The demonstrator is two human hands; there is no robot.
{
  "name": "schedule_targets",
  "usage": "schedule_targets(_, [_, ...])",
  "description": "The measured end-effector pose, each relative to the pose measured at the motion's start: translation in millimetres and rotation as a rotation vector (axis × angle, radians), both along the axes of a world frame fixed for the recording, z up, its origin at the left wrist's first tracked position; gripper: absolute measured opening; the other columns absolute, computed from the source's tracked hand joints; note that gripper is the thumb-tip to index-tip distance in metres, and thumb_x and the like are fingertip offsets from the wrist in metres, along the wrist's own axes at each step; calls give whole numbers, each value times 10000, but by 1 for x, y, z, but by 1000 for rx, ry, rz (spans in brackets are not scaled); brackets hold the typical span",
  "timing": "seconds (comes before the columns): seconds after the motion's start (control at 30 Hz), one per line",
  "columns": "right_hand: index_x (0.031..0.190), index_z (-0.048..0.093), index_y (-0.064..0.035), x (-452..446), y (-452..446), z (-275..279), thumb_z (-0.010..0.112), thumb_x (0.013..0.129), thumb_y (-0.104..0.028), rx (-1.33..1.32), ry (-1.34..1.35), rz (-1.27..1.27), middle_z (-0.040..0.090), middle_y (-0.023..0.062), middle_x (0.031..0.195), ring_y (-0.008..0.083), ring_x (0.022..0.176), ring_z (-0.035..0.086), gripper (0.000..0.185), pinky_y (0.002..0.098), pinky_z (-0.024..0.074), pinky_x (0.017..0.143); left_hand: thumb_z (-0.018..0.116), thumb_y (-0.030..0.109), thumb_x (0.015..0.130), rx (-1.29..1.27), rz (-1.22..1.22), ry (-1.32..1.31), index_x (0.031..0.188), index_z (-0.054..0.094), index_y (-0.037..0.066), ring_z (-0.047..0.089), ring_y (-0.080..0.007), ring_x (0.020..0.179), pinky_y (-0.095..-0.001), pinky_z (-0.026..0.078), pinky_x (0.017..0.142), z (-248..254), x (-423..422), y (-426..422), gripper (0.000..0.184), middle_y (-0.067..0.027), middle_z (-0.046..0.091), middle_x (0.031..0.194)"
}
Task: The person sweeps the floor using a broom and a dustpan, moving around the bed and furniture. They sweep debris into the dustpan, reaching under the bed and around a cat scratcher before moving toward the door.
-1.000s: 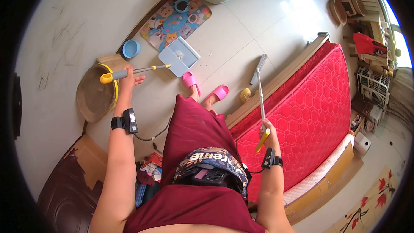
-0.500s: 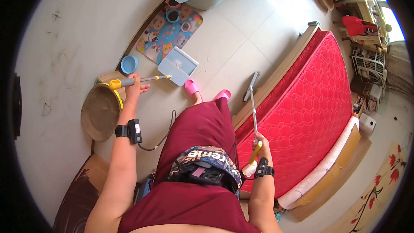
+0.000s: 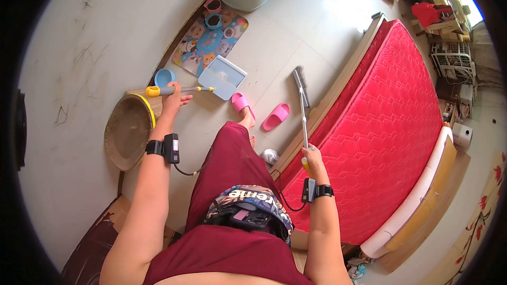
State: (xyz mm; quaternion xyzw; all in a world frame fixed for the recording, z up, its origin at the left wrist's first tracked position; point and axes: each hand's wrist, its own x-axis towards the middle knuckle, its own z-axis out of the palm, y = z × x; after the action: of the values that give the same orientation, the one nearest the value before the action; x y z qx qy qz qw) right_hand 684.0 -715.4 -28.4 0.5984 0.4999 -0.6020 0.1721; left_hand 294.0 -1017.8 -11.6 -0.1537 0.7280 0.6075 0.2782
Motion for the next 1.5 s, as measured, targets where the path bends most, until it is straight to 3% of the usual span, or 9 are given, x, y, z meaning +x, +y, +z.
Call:
schedule_targets(0.23, [1250, 431, 12, 18, -64, -19, 590, 786, -131, -63, 83, 90, 548, -3, 815, 74, 670, 479, 510, 230, 404, 575, 506, 286, 883, 21, 52, -16, 1021, 443, 110, 637, -203, 605, -238, 488, 453, 7, 18, -33, 232, -77, 549, 891])
schedule_targets(0.47, [1126, 495, -72, -3, -79, 36, 570, 793, -203, -217, 84, -40, 473, -8, 608, 111, 461, 474, 365, 248, 381, 401, 500, 305, 886, 25, 38, -50, 1032, 437, 102, 634, -210, 734, -257, 503, 531, 4, 29, -67, 258, -71, 499, 952])
schedule_targets(0.57, [1120, 498, -80, -8, -76, 45, 599, 776, -186, -227, 72, -78, 501, 7, 645, 122, 474, 494, 373, 264, 390, 388, 503, 308, 886, 19, 15, -44, 1026, 439, 93, 618, -199, 790, -252, 503, 567, 3, 29, -73, 264, -68, 498, 947])
schedule_targets(0.87, [1216, 441, -105, -47, -85, -15, 590, 789, -199, -269, -36, 6, 524, 50, 687, 176, 486, 500, 462, 319, 393, 398, 481, 303, 901, 14, -202, 74, 1042, 437, 79, 569, -183, 925, -228, 499, 658, -25, 14, -107, 268, -60, 491, 986])
schedule_targets(0.9, [1196, 461, -107, -58, -87, -14, 593, 786, -200, -240, -65, -10, 522, 57, 755, 181, 539, 510, 440, 323, 405, 426, 481, 297, 900, -7, -223, 83, 1033, 441, 77, 564, -170, 914, -230, 497, 665, -26, 13, -111, 260, -58, 494, 975])
schedule_targets(1.0, [1060, 484, -88, -88, -97, 15, 579, 808, -199, -156, -80, 32, 486, 31, 615, 144, 479, 493, 291, 283, 394, 413, 484, 278, 898, -62, -282, 119, 1005, 454, 74, 548, -137, 886, -236, 493, 683, -23, 14, -112, 232, -52, 502, 947])
schedule_targets(1.17, [1023, 515, -111, -77, -99, 16, 584, 786, -207, -193, 17, 55, 475, 35, 588, 164, 484, 494, 264, 280, 388, 419, 511, 277, 885, -92, -333, 155, 936, 483, 88, 496, -87, 790, -238, 473, 677, -22, 15, -112, 198, -11, 504, 887])
schedule_targets(1.37, [1076, 489, -100, -96, -117, 90, 610, 770, -195, -169, 61, -191, 482, 3, 644, 118, 486, 482, 342, 240, 399, 436, 529, 244, 874, 1, -278, 247, 896, 508, 74, 445, -79, 720, -249, 399, 630, -29, 20, -107, 173, 2, 492, 767])
schedule_targets(1.5, [1106, 485, -91, -89, -119, 84, 614, 757, -171, -160, 36, -230, 485, 3, 642, 109, 484, 481, 381, 231, 399, 434, 542, 261, 867, -15, -261, 204, 915, 505, 86, 436, -68, 710, -233, 398, 620, -30, 17, -114, 185, 14, 484, 773])
